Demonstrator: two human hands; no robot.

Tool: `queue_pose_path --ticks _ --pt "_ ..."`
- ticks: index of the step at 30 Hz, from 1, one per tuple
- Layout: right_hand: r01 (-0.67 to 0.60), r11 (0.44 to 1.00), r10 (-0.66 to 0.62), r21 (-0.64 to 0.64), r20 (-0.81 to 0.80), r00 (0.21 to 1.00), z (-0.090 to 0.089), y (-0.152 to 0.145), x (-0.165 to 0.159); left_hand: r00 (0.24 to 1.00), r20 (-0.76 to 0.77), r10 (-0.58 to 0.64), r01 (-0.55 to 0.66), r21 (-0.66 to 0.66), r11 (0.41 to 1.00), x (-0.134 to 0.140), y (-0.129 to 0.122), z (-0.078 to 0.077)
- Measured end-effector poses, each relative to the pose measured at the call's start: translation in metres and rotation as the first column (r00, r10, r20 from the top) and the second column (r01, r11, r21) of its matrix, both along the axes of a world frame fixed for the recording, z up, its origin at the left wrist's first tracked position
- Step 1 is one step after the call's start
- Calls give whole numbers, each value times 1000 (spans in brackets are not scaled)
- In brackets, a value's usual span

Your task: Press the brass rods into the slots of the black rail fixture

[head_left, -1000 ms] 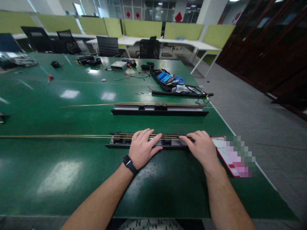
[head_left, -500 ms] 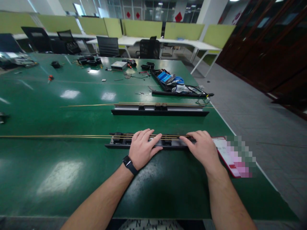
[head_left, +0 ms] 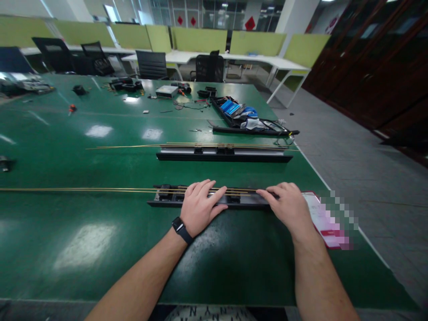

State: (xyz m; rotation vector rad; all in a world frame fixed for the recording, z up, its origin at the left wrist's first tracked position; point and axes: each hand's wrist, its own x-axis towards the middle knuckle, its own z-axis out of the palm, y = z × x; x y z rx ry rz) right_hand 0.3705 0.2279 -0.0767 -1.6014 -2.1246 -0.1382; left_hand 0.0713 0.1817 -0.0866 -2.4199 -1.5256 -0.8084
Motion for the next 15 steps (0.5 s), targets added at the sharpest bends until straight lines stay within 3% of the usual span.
queue_pose_path --ticks 15 --pt "26 1000 -26 -13 -14 1000 3 -3 -7 1000 -6 3 -3 -9 1000 1 -1 1"
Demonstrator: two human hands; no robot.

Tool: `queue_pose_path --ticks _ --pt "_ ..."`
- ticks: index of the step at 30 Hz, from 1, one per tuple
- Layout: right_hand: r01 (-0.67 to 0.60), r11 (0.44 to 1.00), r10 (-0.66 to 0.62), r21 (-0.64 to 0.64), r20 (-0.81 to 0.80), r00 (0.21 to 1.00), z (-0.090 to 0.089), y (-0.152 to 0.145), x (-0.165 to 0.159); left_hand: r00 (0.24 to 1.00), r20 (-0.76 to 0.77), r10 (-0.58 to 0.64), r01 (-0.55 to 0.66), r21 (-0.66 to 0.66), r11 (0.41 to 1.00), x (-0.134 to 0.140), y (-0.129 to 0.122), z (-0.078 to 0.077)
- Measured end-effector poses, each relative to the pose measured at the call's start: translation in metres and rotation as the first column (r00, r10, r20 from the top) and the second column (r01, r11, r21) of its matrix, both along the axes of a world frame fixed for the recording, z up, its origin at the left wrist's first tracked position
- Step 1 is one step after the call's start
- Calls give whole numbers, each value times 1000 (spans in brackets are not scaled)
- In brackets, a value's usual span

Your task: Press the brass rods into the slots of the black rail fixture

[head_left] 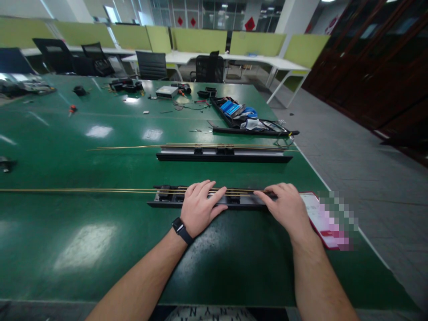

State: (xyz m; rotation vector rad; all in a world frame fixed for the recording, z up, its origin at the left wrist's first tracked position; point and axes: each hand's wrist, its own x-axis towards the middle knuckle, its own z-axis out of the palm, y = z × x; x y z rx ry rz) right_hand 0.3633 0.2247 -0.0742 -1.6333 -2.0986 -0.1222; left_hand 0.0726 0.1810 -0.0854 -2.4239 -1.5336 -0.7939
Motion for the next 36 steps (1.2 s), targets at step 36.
queue_pose_path --ticks 36 --pt "25 999 -24 -35 28 999 1 2 8 1000 2 -3 3 18 1000 -4 0 -4"
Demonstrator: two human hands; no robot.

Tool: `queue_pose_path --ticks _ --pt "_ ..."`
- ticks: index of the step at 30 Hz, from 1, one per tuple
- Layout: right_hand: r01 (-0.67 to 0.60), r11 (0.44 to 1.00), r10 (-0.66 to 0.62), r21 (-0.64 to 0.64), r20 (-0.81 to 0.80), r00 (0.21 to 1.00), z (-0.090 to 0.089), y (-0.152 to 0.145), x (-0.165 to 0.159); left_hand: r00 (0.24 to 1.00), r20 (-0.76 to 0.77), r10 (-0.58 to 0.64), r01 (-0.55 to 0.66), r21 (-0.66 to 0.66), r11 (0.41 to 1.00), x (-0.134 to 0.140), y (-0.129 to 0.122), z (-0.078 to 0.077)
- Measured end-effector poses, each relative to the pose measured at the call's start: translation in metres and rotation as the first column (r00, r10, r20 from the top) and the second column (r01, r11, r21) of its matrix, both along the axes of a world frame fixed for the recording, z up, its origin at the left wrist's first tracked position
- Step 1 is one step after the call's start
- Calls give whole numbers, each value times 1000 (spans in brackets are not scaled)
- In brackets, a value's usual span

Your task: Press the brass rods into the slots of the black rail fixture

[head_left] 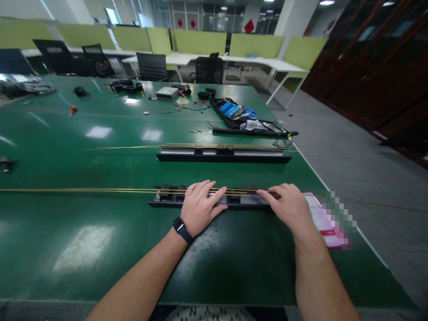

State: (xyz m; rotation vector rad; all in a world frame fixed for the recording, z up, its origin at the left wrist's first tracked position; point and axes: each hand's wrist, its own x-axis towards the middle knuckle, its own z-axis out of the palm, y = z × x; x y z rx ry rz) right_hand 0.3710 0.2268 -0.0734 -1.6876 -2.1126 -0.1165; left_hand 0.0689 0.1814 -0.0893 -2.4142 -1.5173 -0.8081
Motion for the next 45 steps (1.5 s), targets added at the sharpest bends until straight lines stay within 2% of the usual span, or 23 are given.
queue_pose_path --ticks 13,21,30,38,45 --pt "-69 997 70 20 -45 996 -3 0 -8 1000 -1 9 -9 -7 1000 4 0 4" --pt "-74 997 75 32 -40 996 -4 2 4 1000 0 -2 2 6 1000 2 -1 2" --pt "-53 998 50 -41 -62 997 1 0 3 1000 -1 4 -4 -5 1000 0 0 2" --pt "-97 995 97 -1 -54 994 0 -4 -13 1000 -4 5 -5 -3 1000 6 -1 5" --pt "-95 995 96 22 -54 994 1 -4 -11 1000 -8 4 -4 -3 1000 6 -1 6"
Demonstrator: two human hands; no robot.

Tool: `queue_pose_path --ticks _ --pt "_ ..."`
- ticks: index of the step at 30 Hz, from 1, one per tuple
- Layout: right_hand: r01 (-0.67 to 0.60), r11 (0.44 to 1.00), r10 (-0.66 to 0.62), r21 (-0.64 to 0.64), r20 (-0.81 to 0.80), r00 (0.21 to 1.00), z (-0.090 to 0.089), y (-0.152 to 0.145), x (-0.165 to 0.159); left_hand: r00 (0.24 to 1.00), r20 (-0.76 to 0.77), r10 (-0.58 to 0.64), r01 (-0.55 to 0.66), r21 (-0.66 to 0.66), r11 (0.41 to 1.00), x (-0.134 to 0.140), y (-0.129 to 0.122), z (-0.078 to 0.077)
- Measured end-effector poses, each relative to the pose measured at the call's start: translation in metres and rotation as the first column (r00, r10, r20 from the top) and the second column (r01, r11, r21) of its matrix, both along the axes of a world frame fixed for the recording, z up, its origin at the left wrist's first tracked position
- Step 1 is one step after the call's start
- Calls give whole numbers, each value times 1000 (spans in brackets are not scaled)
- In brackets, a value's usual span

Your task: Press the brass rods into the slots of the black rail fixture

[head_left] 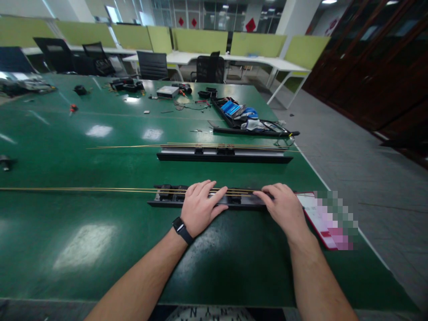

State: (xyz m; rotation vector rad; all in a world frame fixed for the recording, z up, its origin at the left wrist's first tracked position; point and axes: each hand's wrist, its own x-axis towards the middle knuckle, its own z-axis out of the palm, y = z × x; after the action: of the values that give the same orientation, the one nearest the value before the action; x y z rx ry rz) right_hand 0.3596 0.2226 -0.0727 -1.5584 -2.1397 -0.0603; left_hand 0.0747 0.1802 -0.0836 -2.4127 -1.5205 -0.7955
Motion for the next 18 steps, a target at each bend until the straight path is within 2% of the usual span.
queue_pose_path --ticks 9,18 --pt "11 1000 -11 12 12 1000 1 1 3 1000 -6 5 -5 -10 1000 -1 0 -1" --pt "-23 1000 22 11 39 999 -5 5 9 1000 -5 1 -1 -2 1000 -3 1 -1"
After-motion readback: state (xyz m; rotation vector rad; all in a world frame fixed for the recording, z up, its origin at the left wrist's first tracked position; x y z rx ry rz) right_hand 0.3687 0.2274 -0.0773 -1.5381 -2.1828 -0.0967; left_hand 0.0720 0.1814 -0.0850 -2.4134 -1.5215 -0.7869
